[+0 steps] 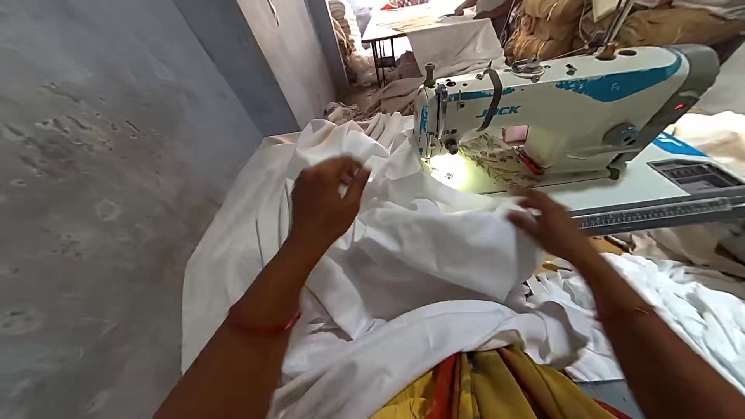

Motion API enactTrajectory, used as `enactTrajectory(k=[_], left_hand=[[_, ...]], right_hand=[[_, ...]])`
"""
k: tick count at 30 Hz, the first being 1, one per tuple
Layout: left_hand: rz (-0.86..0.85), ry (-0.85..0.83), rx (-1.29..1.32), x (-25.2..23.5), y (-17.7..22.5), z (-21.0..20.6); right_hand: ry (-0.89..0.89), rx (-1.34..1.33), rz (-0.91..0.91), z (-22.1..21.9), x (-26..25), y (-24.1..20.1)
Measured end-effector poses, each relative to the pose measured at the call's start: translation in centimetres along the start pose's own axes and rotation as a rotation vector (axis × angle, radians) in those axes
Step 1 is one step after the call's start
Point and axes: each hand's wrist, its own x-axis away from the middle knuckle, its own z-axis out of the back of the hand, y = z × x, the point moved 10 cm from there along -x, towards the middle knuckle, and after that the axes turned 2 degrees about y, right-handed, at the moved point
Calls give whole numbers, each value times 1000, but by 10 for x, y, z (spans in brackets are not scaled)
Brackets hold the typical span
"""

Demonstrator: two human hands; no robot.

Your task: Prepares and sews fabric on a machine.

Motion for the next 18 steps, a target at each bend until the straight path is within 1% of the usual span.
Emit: enactTrajectory(k=[1, 2, 3, 4, 5, 6, 7, 8, 10, 11, 12, 13, 14, 15, 16, 17, 18], left_hand=[[-38, 21, 55, -34, 0, -18], [-56, -60, 107, -60, -10, -49], [-43, -194, 122, -75, -30, -83], [3, -305, 79, -79, -63, -108], [101, -360, 20, -69, -106, -114], [247, -377, -40, -45, -154, -104], [400, -359, -102, -14, -212, -85], [563, -319, -146, 23, -270, -61], [877, -220, -171, 106, -372, -10], [994, -192, -184, 140, -408, 11], [1069, -192, -223, 160, -429, 26], [1106, -228, -289, 162, -428, 38], [1079, -248, -373, 147, -410, 46], [962, -187, -431, 113, -375, 49], [774, -64, -433, 71, -324, 45], [545, 65, -367, 29, -266, 33], [322, 131, -281, -9, -210, 9]], right_hand=[[-38, -78, 47, -30, -14, -46], [-119, -150, 110, -64, -12, -91], [-257, -231, 193, -100, 2, -129], [-490, -256, 287, -133, 26, -160], [-703, -210, 419, -156, 56, -182], [-849, -160, 516, -172, 83, -186], [-912, -121, 543, -179, 97, -171], [-961, -64, 485, -177, 99, -143], [-930, 33, 316, -149, 88, -76], [-869, 64, 241, -129, 80, -52], [-792, 89, 183, -109, 72, -38], [-710, 86, 147, -92, 63, -38], [-618, 41, 148, -80, 53, -51], [-527, -42, 192, -76, 44, -73], [-462, -147, 269, -80, 36, -101], [-444, -257, 360, -95, 32, -129], [-483, -346, 436, -119, 33, -156]])
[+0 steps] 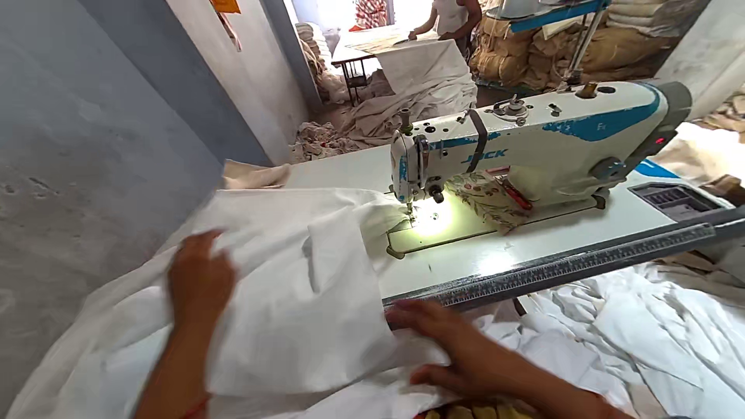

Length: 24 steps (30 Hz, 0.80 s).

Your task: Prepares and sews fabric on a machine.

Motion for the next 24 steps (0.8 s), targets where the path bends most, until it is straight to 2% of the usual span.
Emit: enactTrajectory(k=[2, 3, 4, 5, 6, 8, 10, 11, 12, 14, 15, 16, 18, 20, 22, 24], left_hand=[[-281, -49, 138, -10, 117, -46], [-341, -155, 160, -9, 163, -74], [-348, -273, 162, -6, 194, -99], [-323, -377, 150, -4, 211, -122], [-286, -466, 124, -2, 214, -141], [-211, -604, 52, 7, 201, -169], [-210, -585, 22, 15, 189, -183], [-226, -526, 19, 16, 185, -184], [-236, -486, 19, 15, 183, -184], [-256, -459, 27, 9, 178, -183], [-263, -469, 35, 5, 175, -184], [-271, -488, 39, 1, 173, -186], [-295, -514, 44, -8, 167, -189], [-307, -536, 61, -12, 161, -189], [-316, -540, 79, -13, 159, -186], [-314, -527, 64, -9, 155, -184]], right_hand=[[-170, 0, 24, -72, -23, 1], [-319, 49, -68, -110, -21, 19], [-489, 89, -233, -136, -8, 44], [-568, 101, -398, -144, 6, 69], [-560, 117, -509, -140, 17, 87], [-538, 126, -617, -107, 26, 96], [-574, 168, -505, -44, 19, 73], [-457, 185, -444, 5, 13, 63], [-258, 225, -446, 62, 9, 63], [234, 504, -506, 168, 10, 88], [401, 677, -553, 204, 13, 108], [493, 829, -593, 227, 15, 130], [557, 1069, -631, 243, 12, 160], [443, 1101, -785, 239, 3, 175], [420, 1081, -789, 237, -2, 174], [474, 1084, -744, 238, 0, 169]])
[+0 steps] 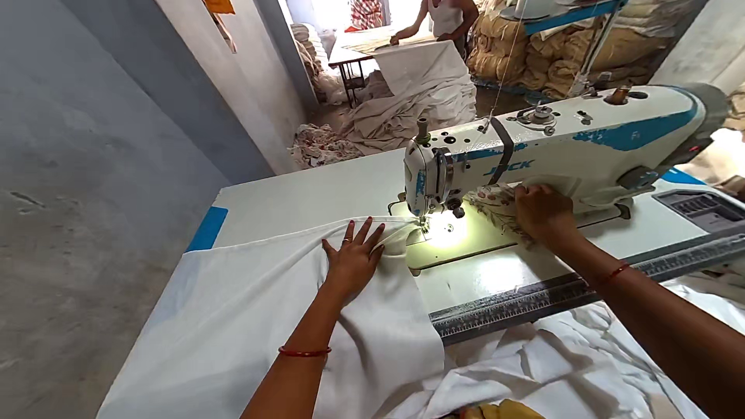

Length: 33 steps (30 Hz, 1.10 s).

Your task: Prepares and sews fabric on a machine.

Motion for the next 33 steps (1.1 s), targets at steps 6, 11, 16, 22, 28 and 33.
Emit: enactTrajectory(k=[6, 11, 16, 22, 28, 33], left_hand=[[55, 21, -41, 26, -6, -5], [132, 87, -96, 54, -7, -4], [191, 111, -93, 79, -4, -2], [232, 99, -123, 100, -4, -4], [271, 102, -112, 116, -2, -2], [-122, 208, -22, 125, 26, -4]], right_hand=[[-21, -337, -89, 26, 52, -31], [-221, -443, -113, 9, 94, -100], [-218, -451, -31, -5, 94, -140], [-244, -306, -31, -7, 75, -167], [286, -359, 154, 1, 62, -192], [-322, -332, 11, -4, 61, -136]])
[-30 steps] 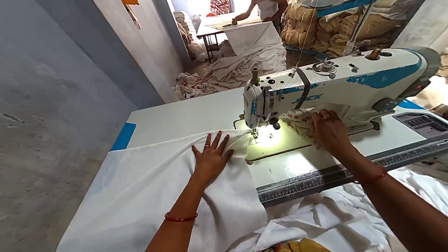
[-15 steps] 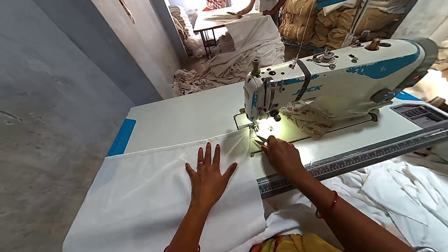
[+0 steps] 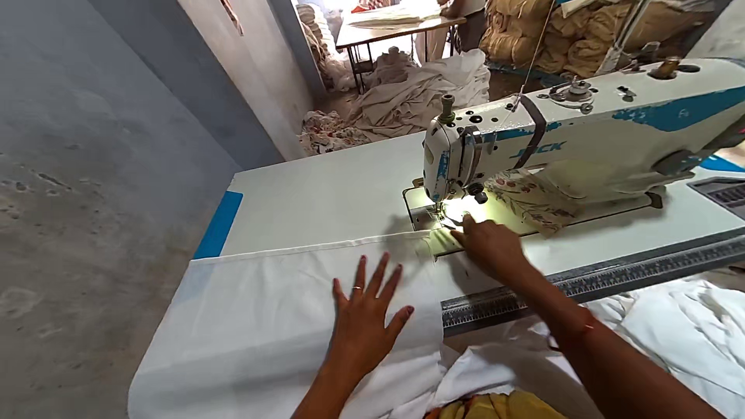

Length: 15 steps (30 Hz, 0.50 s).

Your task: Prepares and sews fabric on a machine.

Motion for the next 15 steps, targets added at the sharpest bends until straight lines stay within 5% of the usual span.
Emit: enactTrajectory(k=[3, 6, 10, 15], left_hand=[[-75, -258, 59, -30, -11, -14], [78, -219, 25, -82, -57, -12], [271, -202, 2, -137, -92, -13], [231, -181, -14, -113, -60, -12]], right_hand=[[263, 19, 110, 44, 12, 36], [369, -100, 520, 28, 73, -33], [334, -315, 1020, -36, 157, -114], [-53, -326, 1084, -65, 180, -46]])
